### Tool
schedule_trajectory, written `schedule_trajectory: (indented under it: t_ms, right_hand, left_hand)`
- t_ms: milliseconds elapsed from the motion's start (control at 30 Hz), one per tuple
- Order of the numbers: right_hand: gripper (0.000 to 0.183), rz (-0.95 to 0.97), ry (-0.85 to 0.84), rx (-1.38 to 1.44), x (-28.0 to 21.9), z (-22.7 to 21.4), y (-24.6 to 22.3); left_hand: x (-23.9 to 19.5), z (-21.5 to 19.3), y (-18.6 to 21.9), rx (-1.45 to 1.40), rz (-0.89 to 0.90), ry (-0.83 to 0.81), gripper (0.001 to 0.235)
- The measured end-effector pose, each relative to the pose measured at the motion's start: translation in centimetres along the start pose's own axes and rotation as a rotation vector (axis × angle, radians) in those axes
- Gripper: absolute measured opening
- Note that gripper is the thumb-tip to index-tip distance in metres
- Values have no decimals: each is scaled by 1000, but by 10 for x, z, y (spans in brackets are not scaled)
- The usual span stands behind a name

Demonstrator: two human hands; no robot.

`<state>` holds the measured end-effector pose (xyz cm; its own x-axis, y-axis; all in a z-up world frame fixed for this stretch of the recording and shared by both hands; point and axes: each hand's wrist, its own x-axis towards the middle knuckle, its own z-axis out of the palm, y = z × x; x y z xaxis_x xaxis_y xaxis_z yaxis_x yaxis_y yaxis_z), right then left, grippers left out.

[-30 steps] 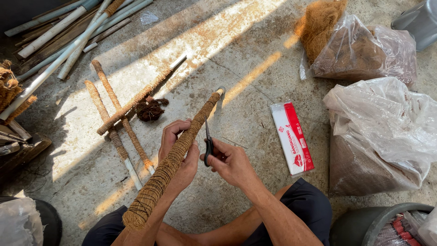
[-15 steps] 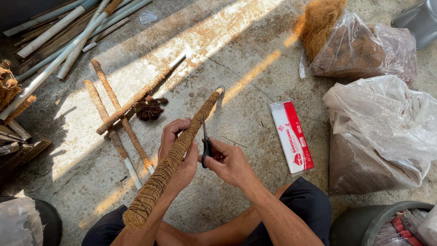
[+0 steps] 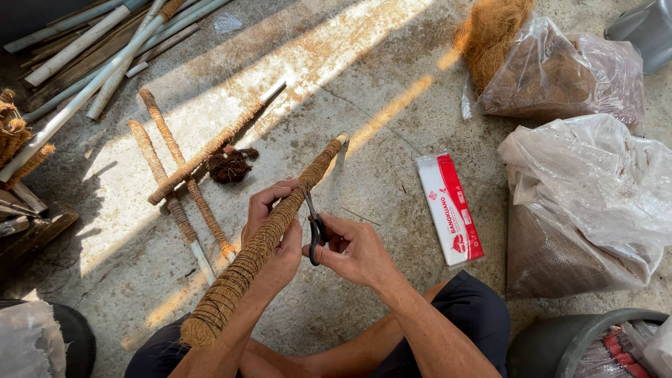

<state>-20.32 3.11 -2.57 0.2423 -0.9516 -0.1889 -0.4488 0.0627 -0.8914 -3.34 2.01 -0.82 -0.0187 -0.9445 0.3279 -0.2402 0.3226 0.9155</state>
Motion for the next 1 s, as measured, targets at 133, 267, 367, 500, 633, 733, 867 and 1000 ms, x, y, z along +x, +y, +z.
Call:
schedule_trajectory:
  t_ms: [133, 267, 367, 500, 633, 733, 867, 1000]
  right_hand:
    - [28, 51, -5, 1, 1, 2, -1]
    - [39, 16, 6, 92, 1, 3, 2]
    - [34, -25, 22, 33, 0, 3, 3]
    - [37, -45, 41, 16, -2, 3, 3]
    - [44, 36, 16, 61, -1, 3, 4]
    - [45, 38, 17, 62, 1, 1, 3]
    - [43, 28, 14, 46, -3, -2, -2]
    - [32, -2, -5, 55, -3, -3, -7]
  left_hand:
    - [1, 0, -2, -68, -36, 3, 32]
    - [1, 0, -5, -40, -37, 6, 35]
    - [0, -1, -7, 22, 1, 15, 33]
    - [-1, 2, -8, 21, 23, 38, 32]
    - [-2, 1, -9, 31, 21, 30, 31]
    - [-1, -1, -8, 39, 12, 17, 33]
    - [-1, 1, -7, 19, 29, 27, 32]
    - [-1, 0, -6, 19, 32, 13, 33]
